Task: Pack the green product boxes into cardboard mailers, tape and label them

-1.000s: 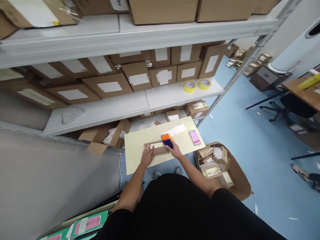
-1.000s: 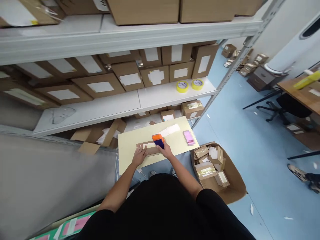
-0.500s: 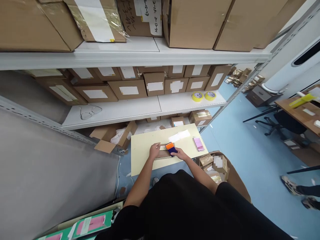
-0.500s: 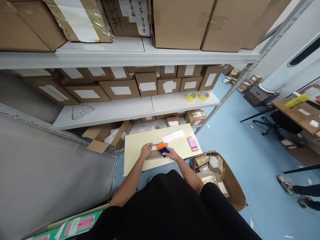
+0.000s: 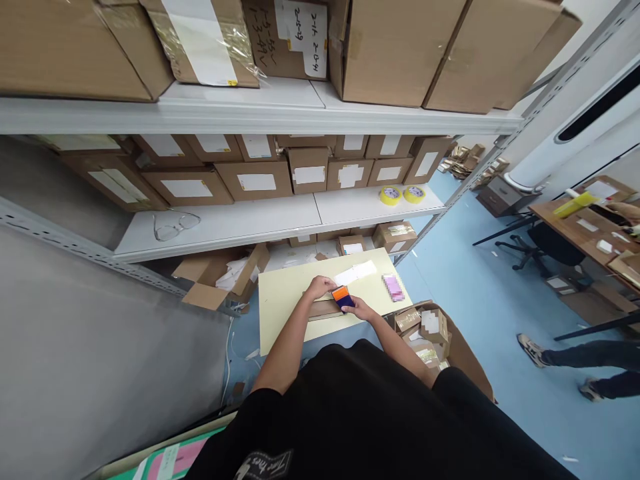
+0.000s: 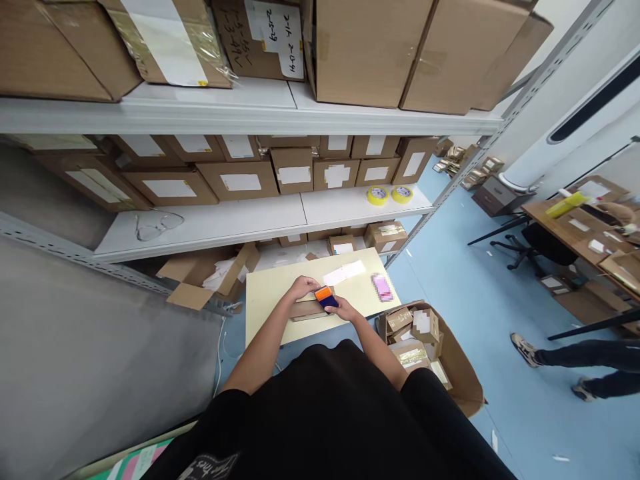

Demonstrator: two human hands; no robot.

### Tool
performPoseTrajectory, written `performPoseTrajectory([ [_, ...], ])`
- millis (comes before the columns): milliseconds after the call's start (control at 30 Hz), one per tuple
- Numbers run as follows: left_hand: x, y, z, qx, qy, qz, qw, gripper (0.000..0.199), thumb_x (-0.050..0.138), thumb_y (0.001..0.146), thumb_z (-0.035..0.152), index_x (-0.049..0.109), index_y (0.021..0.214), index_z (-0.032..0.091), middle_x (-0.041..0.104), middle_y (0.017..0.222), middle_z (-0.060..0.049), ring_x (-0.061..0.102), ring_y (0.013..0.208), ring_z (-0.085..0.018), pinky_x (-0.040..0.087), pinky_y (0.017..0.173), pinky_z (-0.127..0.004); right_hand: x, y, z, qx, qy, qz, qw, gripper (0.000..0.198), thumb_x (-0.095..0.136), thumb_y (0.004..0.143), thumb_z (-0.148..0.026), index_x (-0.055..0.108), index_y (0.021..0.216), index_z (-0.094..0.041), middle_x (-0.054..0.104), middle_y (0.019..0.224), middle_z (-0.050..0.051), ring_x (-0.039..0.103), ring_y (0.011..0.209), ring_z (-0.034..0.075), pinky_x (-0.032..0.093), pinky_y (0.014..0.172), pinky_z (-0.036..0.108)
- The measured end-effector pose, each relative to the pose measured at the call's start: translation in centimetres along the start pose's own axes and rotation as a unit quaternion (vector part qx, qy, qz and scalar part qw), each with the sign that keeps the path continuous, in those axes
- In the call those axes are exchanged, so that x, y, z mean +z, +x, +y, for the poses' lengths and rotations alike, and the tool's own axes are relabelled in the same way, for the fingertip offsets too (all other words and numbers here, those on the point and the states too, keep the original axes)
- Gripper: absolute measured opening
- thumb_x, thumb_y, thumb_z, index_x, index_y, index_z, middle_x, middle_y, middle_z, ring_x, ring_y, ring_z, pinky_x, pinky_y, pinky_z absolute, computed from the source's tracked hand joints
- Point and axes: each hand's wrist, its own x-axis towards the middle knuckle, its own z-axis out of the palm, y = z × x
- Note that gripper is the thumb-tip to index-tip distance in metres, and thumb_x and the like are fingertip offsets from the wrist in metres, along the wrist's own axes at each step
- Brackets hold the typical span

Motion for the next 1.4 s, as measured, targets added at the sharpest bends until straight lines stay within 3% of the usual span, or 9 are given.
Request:
performPoseTrajectory([
  [267, -0.3, -1.2, -1.1, -0.023, -0.049, 0.093, 0.994, 0.017, 0.074, 0.078, 0.032, 0.082, 0.083, 0.017, 0.081, 0.083, -0.007, 0.074, 0.080, -0.021, 0.057, 0.080, -0.032, -0.6, 0.2, -2.6, -0.016, -0.116, 0.050, 0.992, 0.053, 0.059, 0.093, -0.059, 0.064, 0.129, -0.021, 0.072, 0.121, 0.009, 0.066, 0.106, 0.027, 0.052, 0.093, 0.038],
  [333, -0.3, -1.8, -1.6, -0.032, -0.062, 0.120, 0.990, 0.017, 0.072, 0.080, 0.031, 0.082, 0.083, 0.017, 0.080, 0.080, -0.007, 0.074, 0.078, -0.020, 0.058, 0.081, -0.032, -0.9, 0.7, -3.2, -0.027, -0.133, 0.057, 0.989, 0.051, 0.055, 0.095, -0.061, 0.066, 0.125, -0.021, 0.073, 0.117, 0.009, 0.066, 0.103, 0.027, 0.052, 0.091, 0.037],
  [500, -0.6, -3.4, -2.9, -0.060, -0.088, 0.208, 0.972, 0.020, 0.070, 0.079, 0.031, 0.082, 0.084, 0.017, 0.080, 0.081, -0.008, 0.073, 0.078, -0.020, 0.057, 0.080, -0.032, -2.4, 2.7, -4.6, -0.039, -0.193, 0.037, 0.980, 0.047, 0.062, 0.088, -0.066, 0.069, 0.094, -0.019, 0.072, 0.089, 0.003, 0.062, 0.080, 0.021, 0.047, 0.073, 0.029],
  [667, -4.4, -5.2, -4.5, -0.076, -0.122, 0.289, 0.947, 0.028, 0.066, 0.078, 0.031, 0.082, 0.094, 0.014, 0.081, 0.100, -0.011, 0.073, 0.088, -0.021, 0.058, 0.083, -0.031, -5.0, 3.2, -4.9, -0.024, -0.246, -0.002, 0.969, 0.049, 0.067, 0.082, -0.069, 0.068, 0.084, -0.020, 0.069, 0.081, 0.001, 0.058, 0.072, 0.018, 0.041, 0.067, 0.027],
  [767, -6.8, -6.8, -5.9, -0.090, -0.133, 0.322, 0.933, 0.031, 0.067, 0.076, 0.034, 0.081, 0.093, 0.012, 0.081, 0.097, -0.011, 0.073, 0.087, -0.021, 0.058, 0.083, -0.031, -5.9, 3.1, -4.7, -0.015, -0.273, -0.025, 0.962, 0.051, 0.068, 0.081, -0.070, 0.070, 0.083, -0.019, 0.070, 0.080, 0.001, 0.058, 0.072, 0.019, 0.040, 0.067, 0.027],
  [867, -7.6, -8.3, -7.7, -0.120, -0.140, 0.341, 0.922, 0.030, 0.069, 0.073, 0.036, 0.081, 0.089, 0.013, 0.081, 0.089, -0.010, 0.073, 0.082, -0.020, 0.059, 0.080, -0.031, -5.8, 3.6, -4.6, -0.017, -0.308, -0.051, 0.950, 0.050, 0.071, 0.080, -0.069, 0.075, 0.086, -0.019, 0.074, 0.084, 0.004, 0.062, 0.075, 0.021, 0.041, 0.069, 0.027],
  [1033, -6.4, -9.7, -10.8, -0.191, -0.137, 0.358, 0.904, 0.033, 0.070, 0.073, 0.040, 0.080, 0.089, 0.013, 0.078, 0.076, -0.008, 0.073, 0.076, -0.021, 0.058, 0.074, -0.031, -4.2, 5.3, -5.0, -0.002, -0.360, -0.076, 0.930, 0.051, 0.076, 0.077, -0.068, 0.080, 0.099, -0.021, 0.079, 0.099, 0.010, 0.068, 0.086, 0.026, 0.042, 0.073, 0.028],
  [1200, -5.5, -9.9, -13.0, -0.243, -0.143, 0.339, 0.897, 0.025, 0.067, 0.078, 0.035, 0.077, 0.084, 0.014, 0.074, 0.067, -0.006, 0.072, 0.076, -0.020, 0.056, 0.072, -0.031, -3.0, 6.7, -5.6, 0.043, -0.414, -0.084, 0.905, 0.056, 0.081, 0.070, -0.069, 0.082, 0.100, -0.022, 0.080, 0.095, 0.012, 0.069, 0.085, 0.028, 0.042, 0.070, 0.029],
  [1400, -3.9, -9.0, -15.0, -0.275, -0.161, 0.311, 0.895, 0.018, 0.065, 0.082, 0.031, 0.074, 0.079, 0.016, 0.072, 0.065, -0.005, 0.072, 0.078, -0.019, 0.054, 0.073, -0.029, -2.4, 7.3, -6.5, 0.055, -0.463, -0.096, 0.879, 0.062, 0.073, 0.077, -0.075, 0.081, 0.100, -0.018, 0.079, 0.096, 0.016, 0.070, 0.083, 0.029, 0.042, 0.066, 0.030],
])
